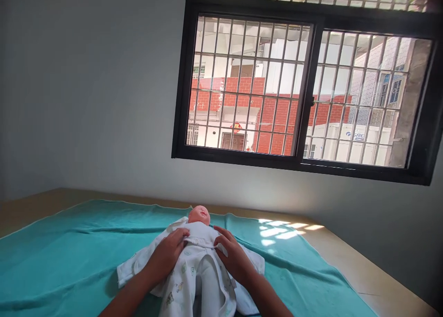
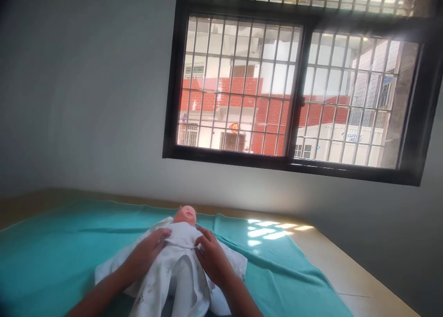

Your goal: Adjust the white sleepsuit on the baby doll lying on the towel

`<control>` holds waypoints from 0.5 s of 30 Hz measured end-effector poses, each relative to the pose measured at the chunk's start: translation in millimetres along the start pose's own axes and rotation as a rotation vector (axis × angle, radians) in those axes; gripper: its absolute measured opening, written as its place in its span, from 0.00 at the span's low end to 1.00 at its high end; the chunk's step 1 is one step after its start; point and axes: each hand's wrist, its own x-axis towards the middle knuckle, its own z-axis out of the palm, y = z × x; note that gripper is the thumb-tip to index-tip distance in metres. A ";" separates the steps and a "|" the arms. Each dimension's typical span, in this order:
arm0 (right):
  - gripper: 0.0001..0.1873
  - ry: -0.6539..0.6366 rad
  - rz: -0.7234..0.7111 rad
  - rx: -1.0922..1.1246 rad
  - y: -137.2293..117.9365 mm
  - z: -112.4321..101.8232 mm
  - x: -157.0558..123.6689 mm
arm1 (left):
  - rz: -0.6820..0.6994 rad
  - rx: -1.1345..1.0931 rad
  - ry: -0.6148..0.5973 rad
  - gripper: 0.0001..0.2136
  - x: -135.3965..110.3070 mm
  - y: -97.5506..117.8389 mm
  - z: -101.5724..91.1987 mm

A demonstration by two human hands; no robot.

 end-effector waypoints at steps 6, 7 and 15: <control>0.11 -0.116 -0.123 -0.116 4.5 5.9 39.4 | -0.019 0.134 -0.074 0.10 31.9 20.7 1.0; 0.11 -0.104 -0.089 -0.129 9.1 10.2 45.9 | -0.042 0.140 -0.079 0.11 37.1 19.9 2.3; 0.13 0.067 0.209 -0.105 57.6 45.9 93.7 | -0.239 -0.158 -0.018 0.14 69.3 -25.6 15.4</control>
